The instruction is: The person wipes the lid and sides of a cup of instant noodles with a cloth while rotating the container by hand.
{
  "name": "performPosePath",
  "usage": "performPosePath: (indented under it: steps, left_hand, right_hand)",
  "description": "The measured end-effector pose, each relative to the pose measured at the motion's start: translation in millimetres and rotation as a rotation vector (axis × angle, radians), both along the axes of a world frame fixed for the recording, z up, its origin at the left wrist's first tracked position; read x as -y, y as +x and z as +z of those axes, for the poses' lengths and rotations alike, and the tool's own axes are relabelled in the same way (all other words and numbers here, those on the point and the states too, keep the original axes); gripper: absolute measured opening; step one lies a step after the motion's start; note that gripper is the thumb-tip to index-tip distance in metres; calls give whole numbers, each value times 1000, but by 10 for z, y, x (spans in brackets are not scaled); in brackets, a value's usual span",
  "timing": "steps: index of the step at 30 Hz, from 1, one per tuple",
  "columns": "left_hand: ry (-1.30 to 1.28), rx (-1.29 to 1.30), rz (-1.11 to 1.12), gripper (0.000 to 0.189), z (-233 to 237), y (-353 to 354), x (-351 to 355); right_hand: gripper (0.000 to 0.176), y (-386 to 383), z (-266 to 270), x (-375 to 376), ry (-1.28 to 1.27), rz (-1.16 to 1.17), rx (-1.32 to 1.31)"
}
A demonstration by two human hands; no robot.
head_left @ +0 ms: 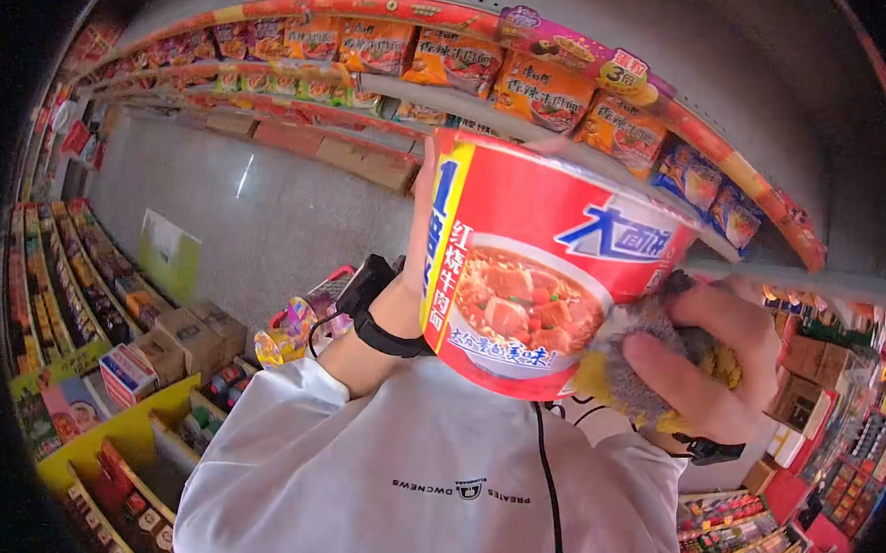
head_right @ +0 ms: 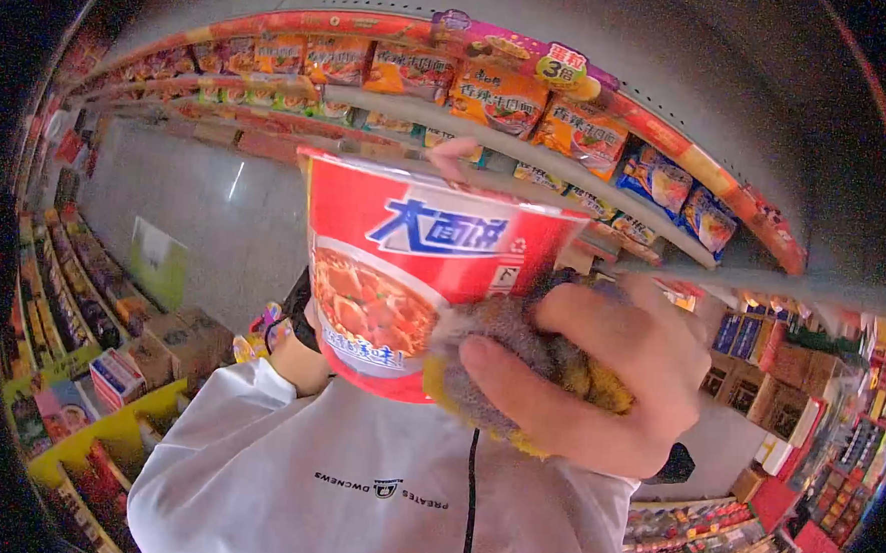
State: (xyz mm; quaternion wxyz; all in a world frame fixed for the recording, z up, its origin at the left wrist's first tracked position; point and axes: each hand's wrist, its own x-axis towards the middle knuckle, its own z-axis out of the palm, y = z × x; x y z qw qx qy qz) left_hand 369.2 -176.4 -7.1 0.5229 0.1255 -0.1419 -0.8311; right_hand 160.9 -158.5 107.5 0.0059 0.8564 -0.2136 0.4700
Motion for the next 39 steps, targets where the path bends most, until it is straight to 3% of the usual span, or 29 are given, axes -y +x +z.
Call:
performPosePath:
  steps: [4,6,7,8,10,11,16,18,19,26,32,34,39]
  left_hand:
    - [-186,98,-74,99,120,-14,76]
    - [-22,-260,-192,100,211,-65,89]
    - [-148,32,-164,94,195,-60,126]
    - [-156,35,-177,94,211,-89,121]
    - [-146,298,-65,83,323,-158,81]
    - [-166,294,-52,75,361,-180,75]
    - [-254,332,29,72,347,-320,66]
    - [-411,89,-36,79,268,-391,56]
    - [-392,300,13,89,343,-457,-19]
    - [-480,502,140,80,227,-877,-312]
    - [-528,545,224,76,228,-1112,-574]
    - [-499,538,222,76,170,-1200,-646]
    - [-603,650,296,75,150,-1267,-787]
  right_hand:
    - [49,-5,8,-53,-8,-79,70]
    - [49,-39,20,-73,-54,-114,84]
    - [49,-54,41,-108,-61,-127,87]
    - [48,-69,74,-158,-20,-178,95]
    - [48,-117,110,-204,15,-237,108]
    - [47,-160,118,-214,7,-265,83]
    - [46,-310,160,-336,-7,-343,-7]
    - [48,-367,144,-390,13,-345,-7]
    - [48,-402,141,-425,9,-341,-12]
    - [48,-658,146,-641,-87,-473,-181]
    - [40,-707,180,-840,-168,-520,-348]
    - [52,-679,218,-906,-280,-568,-430]
    - [53,-728,182,-989,-285,-538,-424]
